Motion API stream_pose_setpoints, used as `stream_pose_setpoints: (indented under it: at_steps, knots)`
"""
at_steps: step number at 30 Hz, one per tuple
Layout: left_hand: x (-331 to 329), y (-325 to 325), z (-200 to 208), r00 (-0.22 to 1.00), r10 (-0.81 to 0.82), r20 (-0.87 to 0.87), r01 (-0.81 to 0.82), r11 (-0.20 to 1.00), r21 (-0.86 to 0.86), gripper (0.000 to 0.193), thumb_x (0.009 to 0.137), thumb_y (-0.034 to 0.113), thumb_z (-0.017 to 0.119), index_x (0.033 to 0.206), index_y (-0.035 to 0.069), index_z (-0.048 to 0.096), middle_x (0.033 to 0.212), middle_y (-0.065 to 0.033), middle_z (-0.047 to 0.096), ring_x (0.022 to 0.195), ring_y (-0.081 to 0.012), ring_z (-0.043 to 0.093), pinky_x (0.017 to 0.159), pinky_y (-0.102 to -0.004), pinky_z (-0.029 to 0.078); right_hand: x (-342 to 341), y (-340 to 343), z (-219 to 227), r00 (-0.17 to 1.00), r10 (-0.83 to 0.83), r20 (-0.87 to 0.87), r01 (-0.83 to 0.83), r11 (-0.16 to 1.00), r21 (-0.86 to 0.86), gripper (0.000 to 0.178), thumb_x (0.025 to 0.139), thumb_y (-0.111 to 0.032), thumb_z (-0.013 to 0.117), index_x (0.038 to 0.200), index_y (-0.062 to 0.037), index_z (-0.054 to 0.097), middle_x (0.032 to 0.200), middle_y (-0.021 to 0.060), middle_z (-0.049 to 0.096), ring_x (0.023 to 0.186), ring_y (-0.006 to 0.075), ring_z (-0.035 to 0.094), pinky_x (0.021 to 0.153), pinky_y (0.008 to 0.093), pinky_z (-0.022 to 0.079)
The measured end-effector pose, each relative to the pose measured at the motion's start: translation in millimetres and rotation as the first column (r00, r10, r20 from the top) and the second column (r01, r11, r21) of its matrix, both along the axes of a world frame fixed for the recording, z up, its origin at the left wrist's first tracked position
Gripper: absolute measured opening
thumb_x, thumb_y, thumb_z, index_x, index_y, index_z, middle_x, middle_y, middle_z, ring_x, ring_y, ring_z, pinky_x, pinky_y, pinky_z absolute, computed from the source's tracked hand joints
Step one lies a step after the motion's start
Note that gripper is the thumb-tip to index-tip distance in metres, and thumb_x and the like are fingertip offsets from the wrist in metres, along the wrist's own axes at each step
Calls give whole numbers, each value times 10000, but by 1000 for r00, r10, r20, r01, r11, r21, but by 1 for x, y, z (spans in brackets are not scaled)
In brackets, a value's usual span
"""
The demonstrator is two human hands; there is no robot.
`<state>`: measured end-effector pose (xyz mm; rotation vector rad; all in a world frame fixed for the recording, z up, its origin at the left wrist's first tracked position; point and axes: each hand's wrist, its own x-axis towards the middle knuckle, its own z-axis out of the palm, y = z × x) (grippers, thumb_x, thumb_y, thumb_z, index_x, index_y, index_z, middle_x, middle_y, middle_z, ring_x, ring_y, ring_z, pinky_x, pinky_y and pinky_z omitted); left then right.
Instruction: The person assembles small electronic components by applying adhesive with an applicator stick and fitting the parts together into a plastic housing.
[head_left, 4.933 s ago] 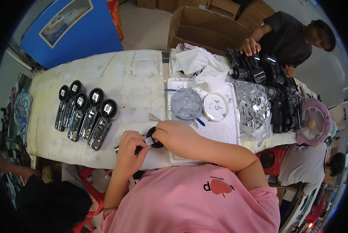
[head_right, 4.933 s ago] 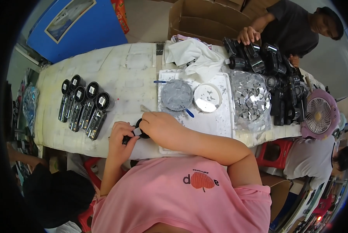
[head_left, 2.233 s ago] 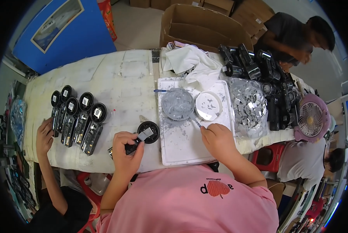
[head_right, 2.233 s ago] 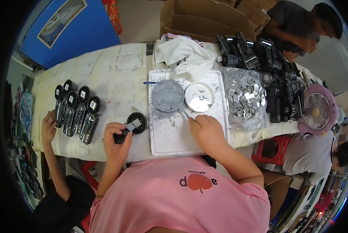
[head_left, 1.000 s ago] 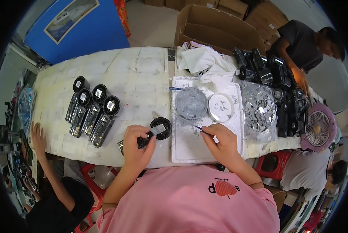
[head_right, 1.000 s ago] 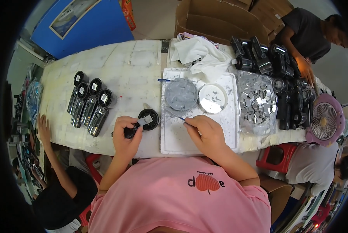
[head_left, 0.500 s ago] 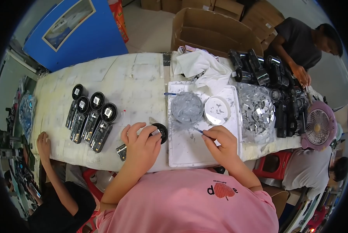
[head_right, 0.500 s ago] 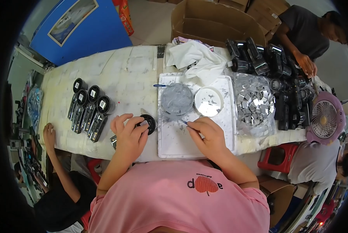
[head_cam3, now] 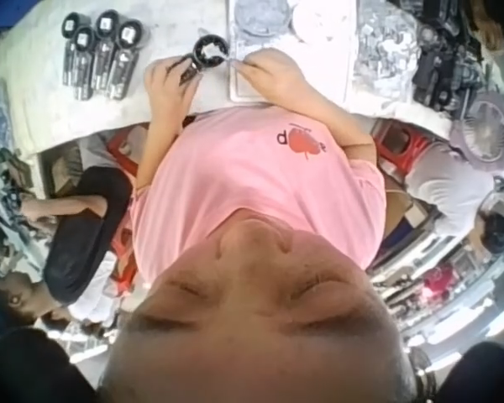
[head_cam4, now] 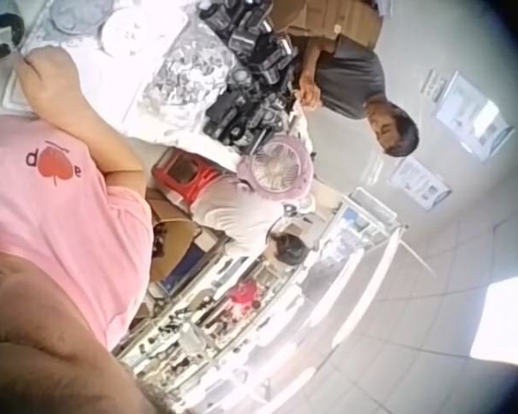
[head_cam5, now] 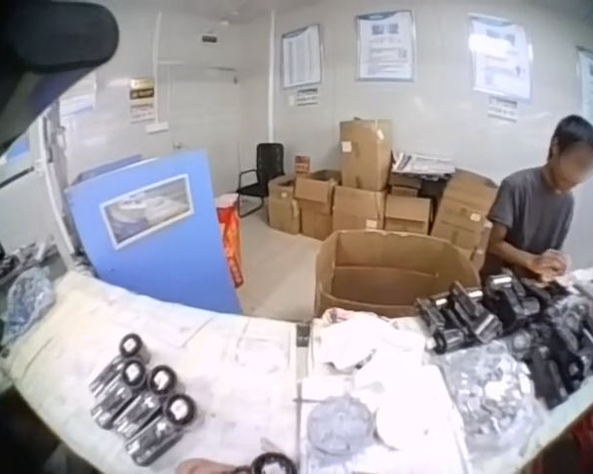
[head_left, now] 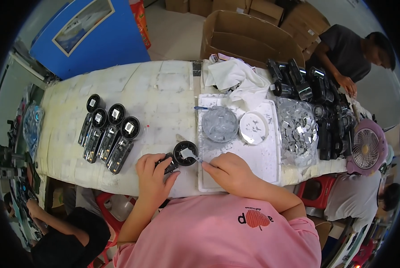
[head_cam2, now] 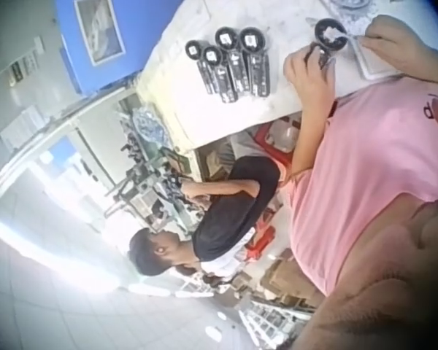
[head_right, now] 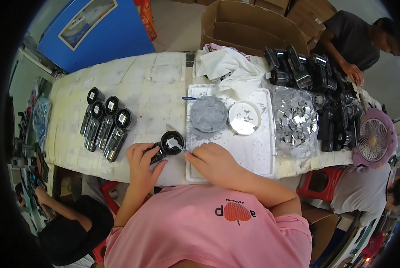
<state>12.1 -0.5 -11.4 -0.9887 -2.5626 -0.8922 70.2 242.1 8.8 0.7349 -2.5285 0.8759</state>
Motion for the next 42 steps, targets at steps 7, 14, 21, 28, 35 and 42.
stream_pose_setpoints:
  at_steps: [7,14,21,28,35,42]
  knots:
    - [0,-1,-2,995,86,-49,-90,990,-104,397,701,178,775,1067,110,637,1125,-36,578,1111,-293,456,955,-508,254,5,15,19,987,-49,150,19,980,198,90,853,-91,625,897,-29,674,756,100,587,689,278,566,622,382,455]
    - [-14,-10,-8,921,330,-209,-365,918,-158,382,744,202,751,1090,110,618,1187,-66,534,1136,-309,427,988,-533,209,12,53,7,924,-371,-95,367,928,-61,187,733,39,724,910,-4,681,744,107,574,638,274,557,549,368,433]
    - [-42,-23,-2,831,554,-43,-537,781,-318,1133,598,485,836,1431,-53,287,1494,-325,215,1402,-515,123,1091,-643,126,24,71,-5,880,-474,-35,472,879,-63,185,746,20,718,926,-4,686,757,106,587,653,280,569,557,369,444]
    - [-61,-36,-12,745,663,-79,-610,628,-483,1135,680,593,729,1479,-38,228,1542,-293,162,1425,-487,110,1119,-601,160,14,73,-12,878,-472,-82,470,882,-36,83,774,-65,688,854,-48,677,777,108,606,682,308,591,577,403,467]
    - [-96,-68,-31,649,726,-225,-718,488,-497,1052,756,617,674,1494,10,235,1558,-245,175,1423,-468,152,1116,-573,213,14,66,-15,891,-412,191,423,906,-19,120,850,-145,634,897,-36,652,806,142,596,717,345,584,625,440,471]
    - [-115,-67,-21,537,826,-171,-735,358,-576,1012,789,607,650,1504,32,222,1569,-218,165,1434,-447,135,1130,-585,163,-14,148,6,754,-656,-21,624,707,331,502,762,-226,755,1220,-87,604,1115,171,602,1024,343,570,864,419,474]
